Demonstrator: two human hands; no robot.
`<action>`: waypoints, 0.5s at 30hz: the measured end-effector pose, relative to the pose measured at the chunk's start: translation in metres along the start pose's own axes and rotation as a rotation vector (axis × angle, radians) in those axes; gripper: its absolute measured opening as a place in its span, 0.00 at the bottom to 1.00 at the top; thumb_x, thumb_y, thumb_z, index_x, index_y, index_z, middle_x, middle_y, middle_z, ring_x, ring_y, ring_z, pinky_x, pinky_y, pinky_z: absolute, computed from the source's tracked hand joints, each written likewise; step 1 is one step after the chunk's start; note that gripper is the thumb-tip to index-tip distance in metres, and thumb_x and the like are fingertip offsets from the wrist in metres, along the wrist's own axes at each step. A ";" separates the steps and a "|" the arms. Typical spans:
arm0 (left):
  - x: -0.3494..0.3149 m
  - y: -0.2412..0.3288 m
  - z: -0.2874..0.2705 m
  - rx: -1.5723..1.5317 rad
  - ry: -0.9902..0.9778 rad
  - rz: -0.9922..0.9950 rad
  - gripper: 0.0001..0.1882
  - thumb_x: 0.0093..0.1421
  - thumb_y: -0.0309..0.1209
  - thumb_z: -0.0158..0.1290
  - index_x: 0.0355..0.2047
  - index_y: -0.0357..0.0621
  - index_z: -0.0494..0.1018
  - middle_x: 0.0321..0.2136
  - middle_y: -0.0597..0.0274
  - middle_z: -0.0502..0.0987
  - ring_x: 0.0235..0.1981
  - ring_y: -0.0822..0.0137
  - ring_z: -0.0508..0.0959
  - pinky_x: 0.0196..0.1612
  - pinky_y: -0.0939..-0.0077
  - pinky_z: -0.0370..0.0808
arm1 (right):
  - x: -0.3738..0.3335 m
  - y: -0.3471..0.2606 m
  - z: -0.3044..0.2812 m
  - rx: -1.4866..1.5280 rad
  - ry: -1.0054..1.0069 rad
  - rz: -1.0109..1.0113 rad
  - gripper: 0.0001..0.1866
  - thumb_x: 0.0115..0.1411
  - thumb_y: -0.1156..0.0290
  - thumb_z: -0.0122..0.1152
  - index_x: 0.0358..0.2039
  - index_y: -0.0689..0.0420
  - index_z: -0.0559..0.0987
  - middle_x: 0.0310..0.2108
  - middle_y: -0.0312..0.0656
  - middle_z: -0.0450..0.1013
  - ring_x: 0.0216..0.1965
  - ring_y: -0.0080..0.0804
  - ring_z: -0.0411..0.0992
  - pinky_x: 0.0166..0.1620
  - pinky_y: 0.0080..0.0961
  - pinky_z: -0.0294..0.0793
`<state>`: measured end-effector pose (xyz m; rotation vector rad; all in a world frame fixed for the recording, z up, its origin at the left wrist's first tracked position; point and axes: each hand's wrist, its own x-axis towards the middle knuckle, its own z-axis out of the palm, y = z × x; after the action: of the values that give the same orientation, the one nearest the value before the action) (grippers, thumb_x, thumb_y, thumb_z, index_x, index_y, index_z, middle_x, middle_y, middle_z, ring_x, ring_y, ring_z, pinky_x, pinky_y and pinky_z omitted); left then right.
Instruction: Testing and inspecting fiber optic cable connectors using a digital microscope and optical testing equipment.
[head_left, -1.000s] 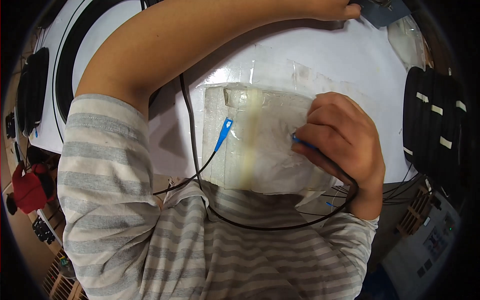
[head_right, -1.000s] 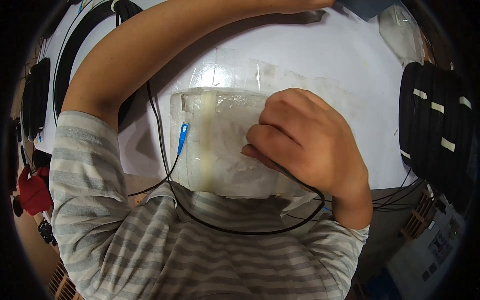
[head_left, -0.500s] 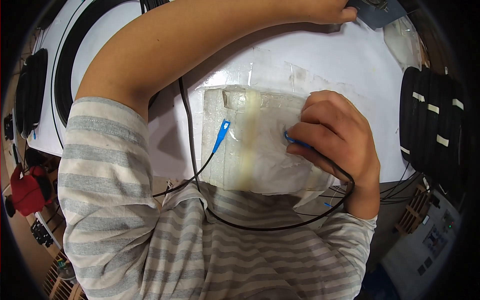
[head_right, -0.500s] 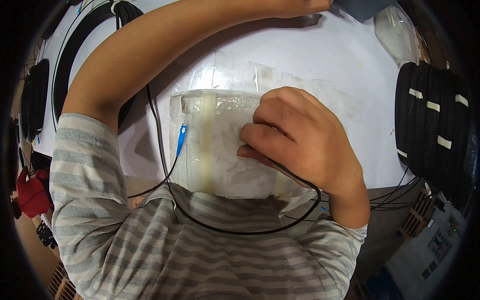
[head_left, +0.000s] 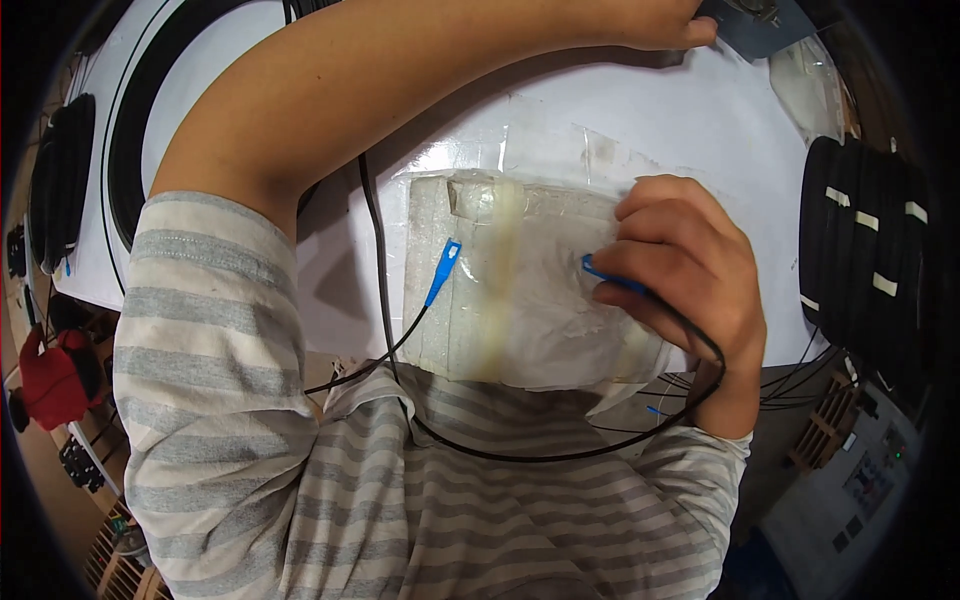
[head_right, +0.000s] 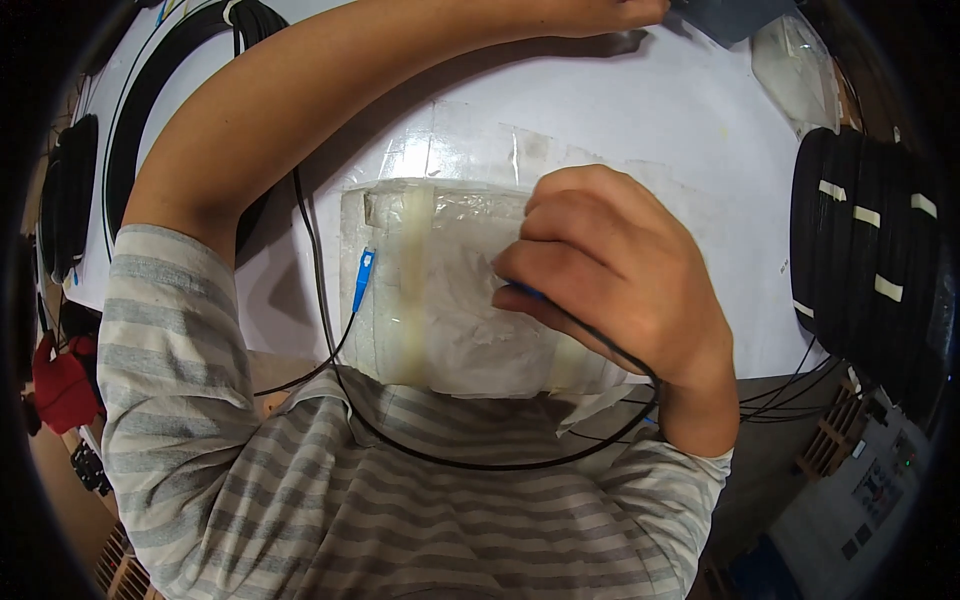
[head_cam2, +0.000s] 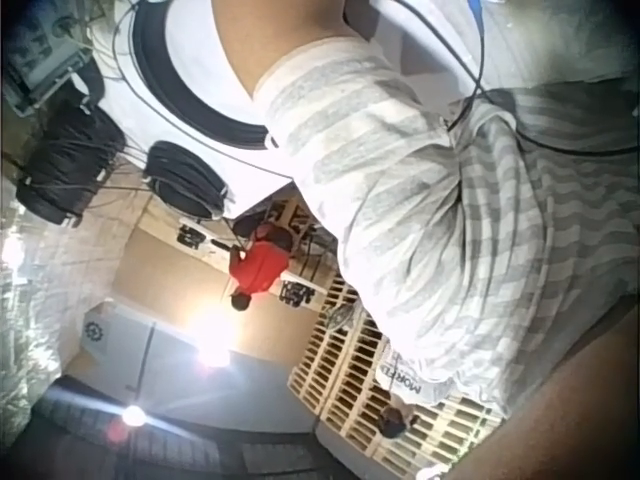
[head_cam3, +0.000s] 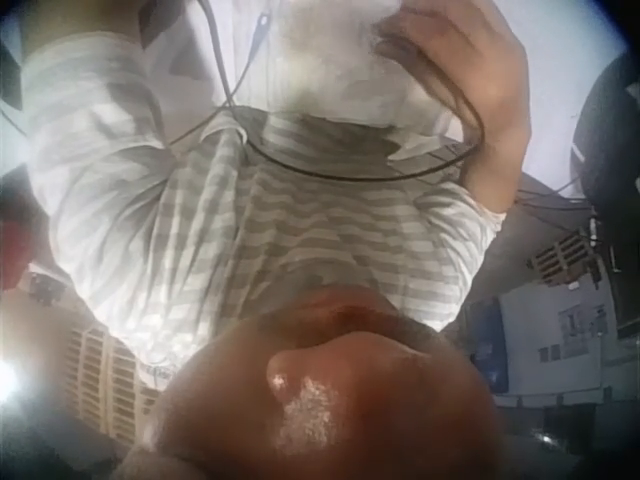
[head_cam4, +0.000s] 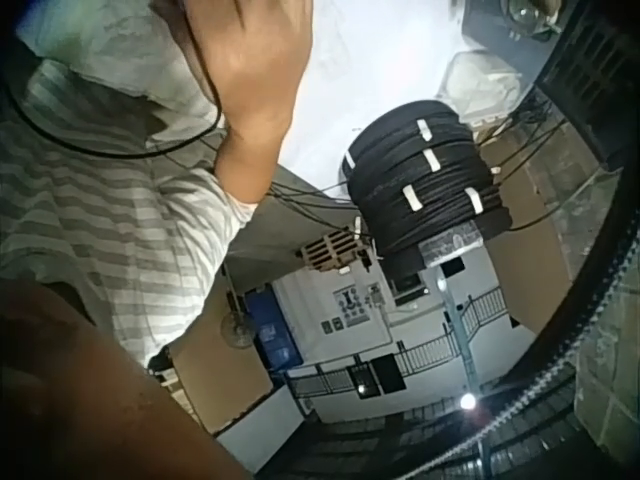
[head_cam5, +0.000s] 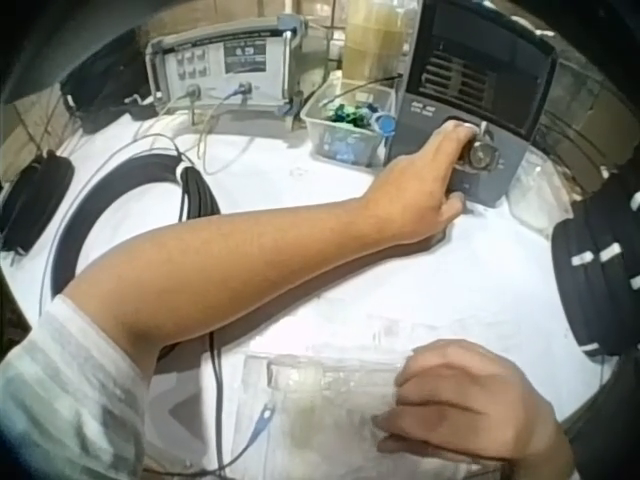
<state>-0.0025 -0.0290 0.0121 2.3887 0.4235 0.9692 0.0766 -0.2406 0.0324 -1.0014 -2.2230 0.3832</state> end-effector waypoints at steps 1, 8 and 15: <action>0.000 0.000 0.001 -0.012 0.020 0.014 0.39 0.58 0.26 0.58 0.67 0.41 0.53 0.64 0.37 0.64 0.53 0.32 0.77 0.56 0.46 0.76 | -0.001 0.000 -0.003 0.001 -0.001 -0.001 0.17 0.41 0.71 0.79 0.32 0.57 0.82 0.33 0.38 0.73 0.39 0.41 0.77 0.38 0.35 0.77; 0.000 -0.004 0.003 -0.003 0.043 0.019 0.39 0.57 0.25 0.58 0.67 0.42 0.53 0.64 0.37 0.63 0.52 0.32 0.77 0.54 0.44 0.76 | 0.003 -0.002 0.004 0.062 -0.088 -0.009 0.17 0.40 0.72 0.79 0.32 0.58 0.82 0.33 0.39 0.73 0.39 0.42 0.76 0.38 0.35 0.77; 0.003 -0.001 0.004 -0.030 0.004 0.006 0.39 0.57 0.25 0.58 0.67 0.42 0.53 0.64 0.37 0.63 0.52 0.31 0.77 0.54 0.44 0.76 | -0.006 -0.001 -0.009 0.062 -0.027 0.027 0.17 0.40 0.73 0.80 0.31 0.58 0.81 0.33 0.41 0.73 0.39 0.44 0.76 0.38 0.37 0.77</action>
<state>0.0017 -0.0280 0.0107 2.3627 0.4009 0.9767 0.0849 -0.2455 0.0368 -1.0002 -2.2095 0.4771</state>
